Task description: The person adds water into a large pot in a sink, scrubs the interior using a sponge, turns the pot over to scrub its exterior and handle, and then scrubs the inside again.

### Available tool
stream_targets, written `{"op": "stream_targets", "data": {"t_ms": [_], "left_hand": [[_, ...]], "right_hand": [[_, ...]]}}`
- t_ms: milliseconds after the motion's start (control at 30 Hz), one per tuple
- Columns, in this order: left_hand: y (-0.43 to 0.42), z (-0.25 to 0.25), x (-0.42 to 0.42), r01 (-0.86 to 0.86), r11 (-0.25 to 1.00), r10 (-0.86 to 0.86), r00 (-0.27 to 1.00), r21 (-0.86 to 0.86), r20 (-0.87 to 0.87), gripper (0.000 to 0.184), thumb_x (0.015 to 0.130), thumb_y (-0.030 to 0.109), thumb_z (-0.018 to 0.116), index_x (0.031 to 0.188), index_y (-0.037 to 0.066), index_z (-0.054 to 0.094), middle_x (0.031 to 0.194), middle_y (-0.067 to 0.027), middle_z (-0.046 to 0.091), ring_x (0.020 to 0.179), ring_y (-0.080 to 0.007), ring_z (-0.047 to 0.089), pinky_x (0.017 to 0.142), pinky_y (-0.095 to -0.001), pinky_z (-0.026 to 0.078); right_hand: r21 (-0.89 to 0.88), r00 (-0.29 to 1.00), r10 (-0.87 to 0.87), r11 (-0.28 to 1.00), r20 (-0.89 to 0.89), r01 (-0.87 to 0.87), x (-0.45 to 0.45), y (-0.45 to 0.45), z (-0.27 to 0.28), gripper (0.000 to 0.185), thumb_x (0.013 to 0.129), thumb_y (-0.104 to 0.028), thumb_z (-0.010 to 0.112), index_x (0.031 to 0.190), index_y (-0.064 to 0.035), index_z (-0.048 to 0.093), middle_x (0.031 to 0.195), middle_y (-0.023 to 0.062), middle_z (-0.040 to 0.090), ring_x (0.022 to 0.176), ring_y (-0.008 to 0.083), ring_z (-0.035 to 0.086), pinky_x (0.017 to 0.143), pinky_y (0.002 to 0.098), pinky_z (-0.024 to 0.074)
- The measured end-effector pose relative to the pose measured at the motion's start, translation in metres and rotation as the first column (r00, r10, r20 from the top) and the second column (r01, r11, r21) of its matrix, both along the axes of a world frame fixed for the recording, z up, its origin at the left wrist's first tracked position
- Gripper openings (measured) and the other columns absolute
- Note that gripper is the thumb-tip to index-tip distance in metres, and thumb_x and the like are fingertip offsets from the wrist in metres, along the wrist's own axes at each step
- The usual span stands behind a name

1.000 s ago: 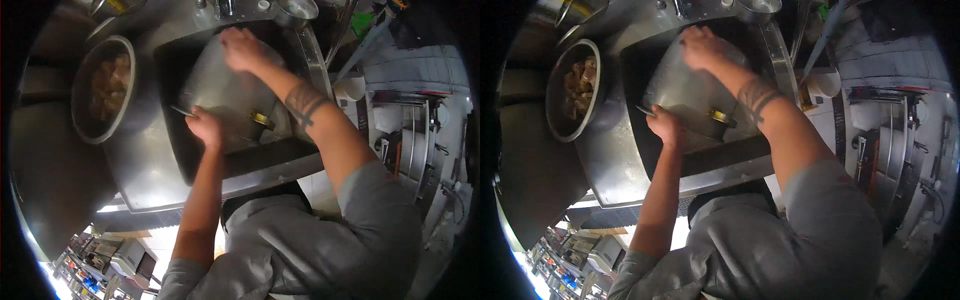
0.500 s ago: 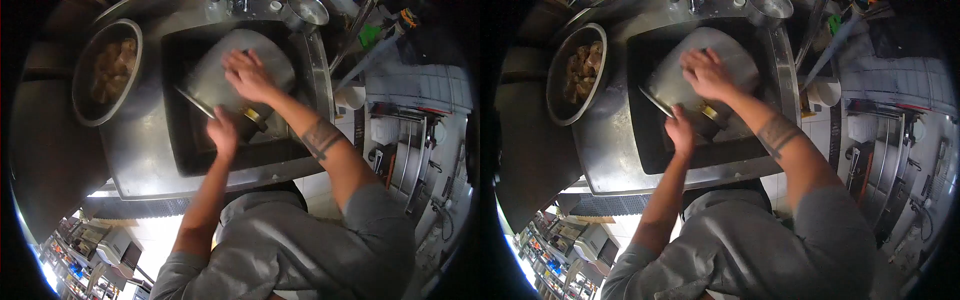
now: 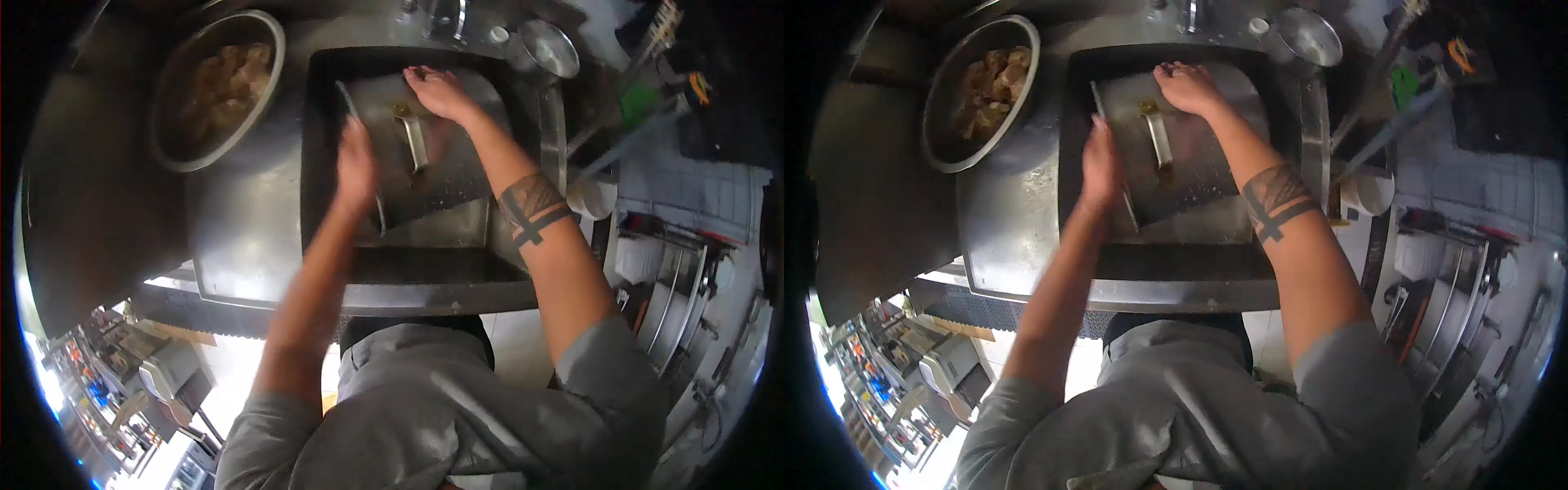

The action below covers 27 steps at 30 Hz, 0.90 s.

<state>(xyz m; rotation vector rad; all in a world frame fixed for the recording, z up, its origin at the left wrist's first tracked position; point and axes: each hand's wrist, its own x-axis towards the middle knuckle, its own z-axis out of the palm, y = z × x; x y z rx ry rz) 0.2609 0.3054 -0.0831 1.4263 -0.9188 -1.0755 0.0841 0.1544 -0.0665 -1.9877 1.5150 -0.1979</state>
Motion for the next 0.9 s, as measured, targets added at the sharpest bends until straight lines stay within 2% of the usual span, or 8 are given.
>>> {"op": "stream_targets", "data": {"t_ms": [167,300,467,533,567,767,833,900], "left_hand": [[0.084,0.010,-0.038,-0.009,0.992,-0.058,0.848,0.123,0.527,0.022,0.108,0.022,0.048,0.101,0.001,0.048,0.076,-0.0306,0.062,0.076,-0.0543,0.062,0.066,-0.0578,0.050],[0.048,0.019,-0.018,0.025,0.995,-0.075,0.814,0.094,0.577,0.027,0.106,0.026,0.052,0.096,0.002,0.045,0.077,-0.0312,0.064,0.077,-0.0534,0.063,0.063,-0.0603,0.048],[0.047,0.005,-0.004,0.267,0.945,-0.094,0.774,-0.189,0.626,0.025,0.105,0.024,0.052,0.101,0.000,0.044,0.077,-0.0318,0.064,0.076,-0.0530,0.064,0.062,-0.0609,0.048],[0.047,0.004,-0.010,0.099,0.995,-0.088,0.819,0.011,0.567,0.024,0.103,0.021,0.053,0.101,-0.001,0.043,0.075,-0.0325,0.063,0.072,-0.0542,0.063,0.060,-0.0607,0.048],[0.049,0.006,-0.011,0.103,0.994,-0.095,0.817,0.018,0.568,0.023,0.102,0.019,0.054,0.101,-0.001,0.044,0.072,-0.0330,0.062,0.071,-0.0552,0.062,0.058,-0.0608,0.048],[0.032,-0.003,-0.008,0.126,0.871,0.094,0.906,-0.475,0.412,0.020,0.102,0.016,0.056,0.099,0.001,0.044,0.074,-0.0307,0.063,0.067,-0.0543,0.061,0.056,-0.0607,0.046],[0.043,-0.012,-0.007,0.123,0.965,0.019,0.848,-0.232,0.529,0.020,0.098,0.014,0.060,0.105,-0.001,0.050,0.076,-0.0296,0.064,0.072,-0.0523,0.062,0.063,-0.0591,0.048],[0.044,-0.014,-0.005,0.105,0.994,-0.067,0.801,-0.029,0.595,0.028,0.094,0.016,0.064,0.112,-0.003,0.055,0.076,-0.0282,0.064,0.078,-0.0500,0.064,0.070,-0.0578,0.051]], "right_hand": [[0.266,0.999,0.017,0.964,-0.033,-0.008,0.062,-0.015,0.038,0.068,0.107,-0.049,0.022,0.142,-0.0029,0.058,0.152,0.0217,0.050,0.141,0.0430,0.046,0.121,0.0547,0.0257],[-0.148,0.963,0.186,0.965,-0.195,-0.217,0.107,0.040,0.066,0.054,0.107,-0.033,0.036,0.132,0.0083,0.059,0.132,0.0285,0.062,0.128,0.0434,0.056,0.111,0.0562,0.0374],[-0.697,0.997,-0.073,0.715,0.004,0.055,0.128,0.107,0.031,0.053,0.101,-0.026,0.052,0.137,0.0128,0.049,0.133,0.0318,0.059,0.130,0.0471,0.053,0.115,0.0525,0.0361],[-0.495,0.994,-0.038,0.865,0.100,0.083,0.135,0.050,0.022,0.046,0.095,-0.022,0.058,0.125,0.0129,0.055,0.129,0.0344,0.060,0.128,0.0468,0.054,0.112,0.0559,0.0374],[0.044,0.995,-0.090,0.995,0.050,0.087,0.138,0.021,0.058,0.041,0.092,-0.018,0.060,0.121,0.0108,0.057,0.127,0.0337,0.062,0.128,0.0469,0.054,0.112,0.0557,0.0376],[-0.550,0.994,-0.046,0.830,0.098,0.092,0.122,0.139,0.015,0.073,0.088,-0.012,0.059,0.152,0.0118,0.032,0.151,0.0345,0.041,0.146,0.0482,0.036,0.123,0.0563,0.0234],[-0.567,0.994,-0.055,0.818,0.092,0.097,0.133,0.084,0.032,0.071,0.088,-0.011,0.060,0.150,0.0125,0.034,0.149,0.0349,0.044,0.145,0.0484,0.037,0.123,0.0557,0.0248],[0.112,0.995,-0.096,0.990,0.039,0.091,0.141,0.012,0.049,0.069,0.087,-0.010,0.060,0.148,0.0128,0.038,0.145,0.0355,0.048,0.143,0.0486,0.040,0.122,0.0545,0.0266]]}}
